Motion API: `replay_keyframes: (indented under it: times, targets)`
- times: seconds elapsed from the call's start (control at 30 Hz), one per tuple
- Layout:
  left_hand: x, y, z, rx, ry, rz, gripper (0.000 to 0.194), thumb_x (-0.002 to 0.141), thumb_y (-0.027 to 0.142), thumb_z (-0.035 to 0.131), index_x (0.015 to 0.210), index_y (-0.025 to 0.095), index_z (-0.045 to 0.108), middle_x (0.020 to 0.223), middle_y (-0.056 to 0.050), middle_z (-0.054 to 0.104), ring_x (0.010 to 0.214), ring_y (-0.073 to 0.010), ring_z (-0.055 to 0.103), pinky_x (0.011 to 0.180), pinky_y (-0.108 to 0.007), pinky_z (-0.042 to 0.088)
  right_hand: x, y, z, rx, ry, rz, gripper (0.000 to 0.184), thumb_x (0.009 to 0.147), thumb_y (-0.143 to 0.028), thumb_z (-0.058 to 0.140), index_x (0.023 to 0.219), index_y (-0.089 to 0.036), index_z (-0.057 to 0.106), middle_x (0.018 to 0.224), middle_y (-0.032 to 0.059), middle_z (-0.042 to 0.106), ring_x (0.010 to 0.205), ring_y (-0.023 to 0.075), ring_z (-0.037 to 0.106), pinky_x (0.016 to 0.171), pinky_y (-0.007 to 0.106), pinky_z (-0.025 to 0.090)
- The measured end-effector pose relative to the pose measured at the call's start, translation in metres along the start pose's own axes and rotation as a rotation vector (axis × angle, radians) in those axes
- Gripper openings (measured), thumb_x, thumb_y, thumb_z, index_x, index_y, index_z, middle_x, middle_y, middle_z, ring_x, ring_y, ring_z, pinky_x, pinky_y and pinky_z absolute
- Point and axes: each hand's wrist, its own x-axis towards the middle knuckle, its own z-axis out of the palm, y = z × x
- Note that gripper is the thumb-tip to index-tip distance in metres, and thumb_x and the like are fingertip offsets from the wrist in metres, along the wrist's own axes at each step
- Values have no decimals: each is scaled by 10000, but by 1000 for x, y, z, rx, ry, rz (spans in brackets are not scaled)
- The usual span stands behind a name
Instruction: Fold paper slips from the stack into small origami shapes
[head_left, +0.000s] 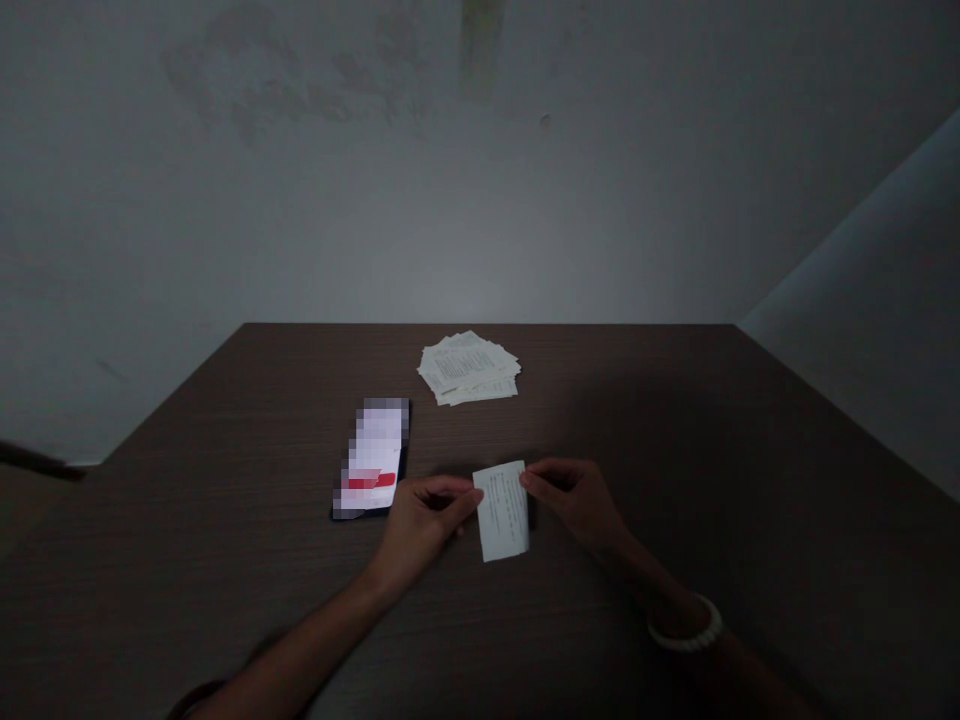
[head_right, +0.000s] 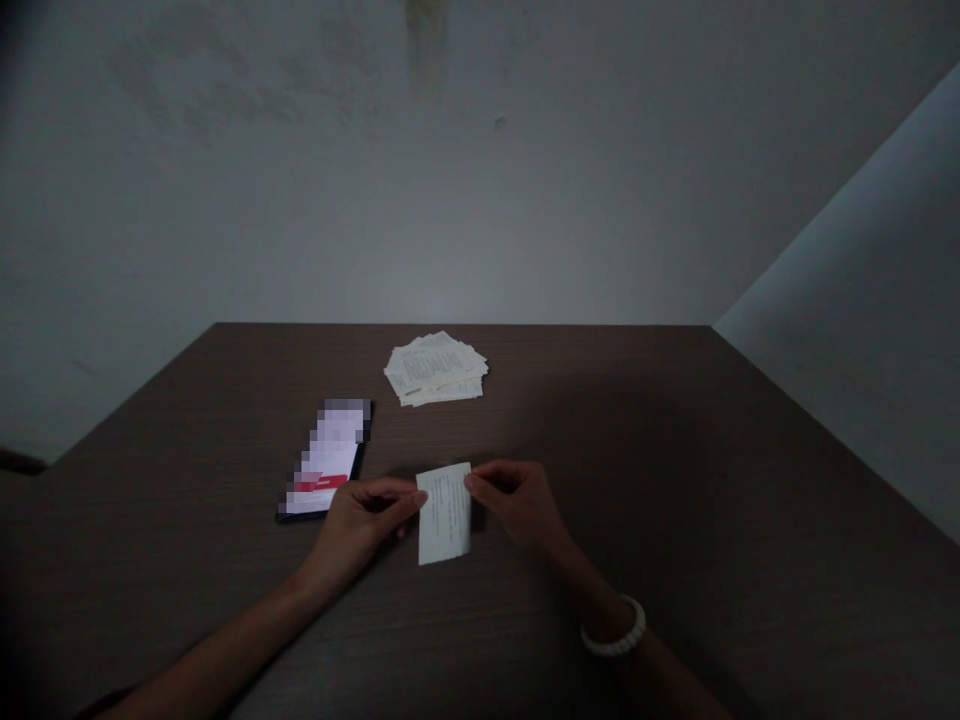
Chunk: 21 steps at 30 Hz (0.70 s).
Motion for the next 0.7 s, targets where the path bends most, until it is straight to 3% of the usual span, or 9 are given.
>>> replay_keyframes:
  times: [0.2, 0.53, 0.7]
  targets:
    - [-1, 3, 0, -36, -2, -14, 245, 701, 357, 741, 759, 119, 743, 552, -18, 622, 455, -79, 445, 417, -176, 320, 0, 1, -2, -27, -10, 5, 185, 721, -365, 737, 760, -186, 756, 760, 47, 755, 701, 201, 704, 629, 284, 542]
    - [-2, 2, 1, 1, -3, 16, 248, 715, 371, 731, 748, 125, 730, 604, -38, 651, 471, -85, 468, 435, -184, 350, -4, -4, 3, -76, 82, -30, 146, 707, -331, 745, 724, -187, 755, 712, 45, 750, 656, 201, 705, 580, 276, 553]
    - [-2, 4, 1, 23, -58, 22, 243, 723, 379, 718, 738, 137, 735, 638, -48, 677, 465, -85, 473, 439, -189, 369, -3, -5, 4, -78, 136, -34, 166, 708, -349, 741, 714, -183, 750, 708, 49, 747, 648, 203, 701, 572, 282, 552]
